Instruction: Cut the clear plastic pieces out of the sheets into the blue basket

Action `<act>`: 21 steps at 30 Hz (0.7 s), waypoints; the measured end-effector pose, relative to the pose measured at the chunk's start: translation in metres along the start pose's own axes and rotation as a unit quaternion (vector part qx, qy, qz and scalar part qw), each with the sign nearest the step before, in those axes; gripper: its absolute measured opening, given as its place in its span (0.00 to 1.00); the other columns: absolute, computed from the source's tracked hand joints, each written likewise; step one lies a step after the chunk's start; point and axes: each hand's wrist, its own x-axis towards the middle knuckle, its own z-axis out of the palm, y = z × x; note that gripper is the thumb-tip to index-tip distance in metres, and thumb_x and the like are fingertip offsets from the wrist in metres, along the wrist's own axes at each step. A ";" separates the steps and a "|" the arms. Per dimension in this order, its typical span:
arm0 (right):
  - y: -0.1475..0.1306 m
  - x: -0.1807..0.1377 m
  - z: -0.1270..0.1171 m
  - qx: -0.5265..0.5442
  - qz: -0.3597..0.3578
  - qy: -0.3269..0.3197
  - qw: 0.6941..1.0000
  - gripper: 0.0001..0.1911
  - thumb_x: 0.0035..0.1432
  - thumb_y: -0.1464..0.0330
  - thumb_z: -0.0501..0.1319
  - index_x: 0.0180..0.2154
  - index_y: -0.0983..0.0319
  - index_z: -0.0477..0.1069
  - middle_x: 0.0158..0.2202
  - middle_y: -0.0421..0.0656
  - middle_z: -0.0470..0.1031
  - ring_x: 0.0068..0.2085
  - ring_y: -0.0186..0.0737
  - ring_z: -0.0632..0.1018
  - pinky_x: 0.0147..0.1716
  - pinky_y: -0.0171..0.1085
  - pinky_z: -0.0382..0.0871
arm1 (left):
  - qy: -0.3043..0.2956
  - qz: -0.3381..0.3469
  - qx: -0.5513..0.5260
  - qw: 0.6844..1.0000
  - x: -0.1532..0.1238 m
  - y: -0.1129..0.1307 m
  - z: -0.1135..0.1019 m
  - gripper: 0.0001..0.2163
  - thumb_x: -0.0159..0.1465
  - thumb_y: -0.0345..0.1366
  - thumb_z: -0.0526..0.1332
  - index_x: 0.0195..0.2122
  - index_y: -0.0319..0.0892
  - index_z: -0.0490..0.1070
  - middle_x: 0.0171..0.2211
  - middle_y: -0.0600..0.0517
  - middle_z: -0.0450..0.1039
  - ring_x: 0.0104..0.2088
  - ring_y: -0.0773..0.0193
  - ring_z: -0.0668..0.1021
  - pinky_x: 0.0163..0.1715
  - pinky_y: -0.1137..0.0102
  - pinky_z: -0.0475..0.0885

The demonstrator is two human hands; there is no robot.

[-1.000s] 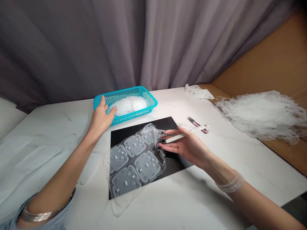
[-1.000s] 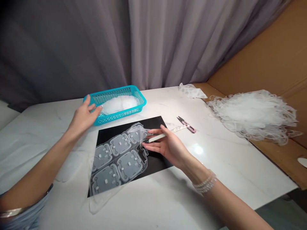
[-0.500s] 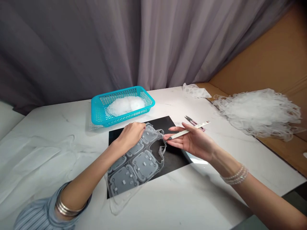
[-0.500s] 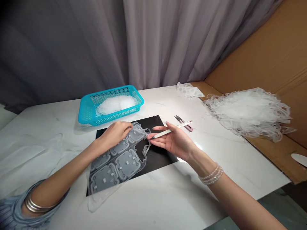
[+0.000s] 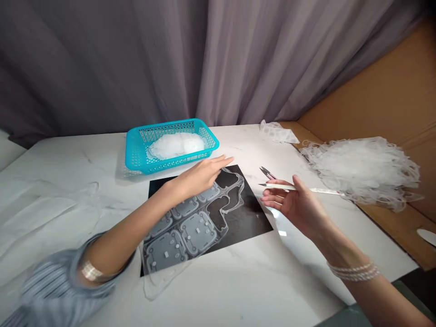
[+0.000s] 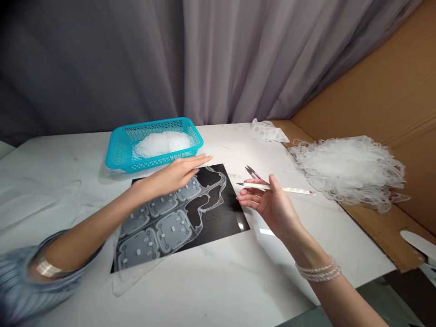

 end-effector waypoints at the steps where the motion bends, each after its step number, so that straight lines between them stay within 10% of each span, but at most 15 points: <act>1: 0.001 -0.002 0.009 -0.023 -0.027 0.012 0.999 0.25 0.63 0.47 0.52 0.38 0.62 0.75 0.29 0.46 0.77 0.32 0.45 0.80 0.37 0.45 0.75 | -0.021 -0.015 0.006 1.000 -0.017 -0.004 0.000 0.22 0.68 0.24 0.48 0.63 0.38 0.63 0.63 0.42 0.65 0.63 0.57 0.68 0.62 0.61 0.65; 8: 0.027 0.013 0.105 -0.303 -0.175 -0.092 0.932 0.18 0.65 0.57 0.57 0.43 0.63 0.75 0.32 0.45 0.77 0.33 0.40 0.78 0.37 0.40 0.72 | -0.047 -0.114 0.117 0.985 -0.114 -0.008 0.025 0.21 0.71 0.33 0.49 0.63 0.37 0.62 0.65 0.40 0.61 0.66 0.53 0.64 0.64 0.55 0.61; 21: 0.046 0.018 0.146 -0.504 -0.269 -0.127 0.811 0.13 0.64 0.67 0.54 0.39 0.63 0.77 0.36 0.48 0.82 0.33 0.42 0.80 0.36 0.41 0.72 | 0.003 -0.082 0.185 0.979 -0.127 0.002 0.038 0.13 0.71 0.30 0.49 0.53 0.38 0.67 0.61 0.39 0.66 0.63 0.50 0.67 0.61 0.53 0.64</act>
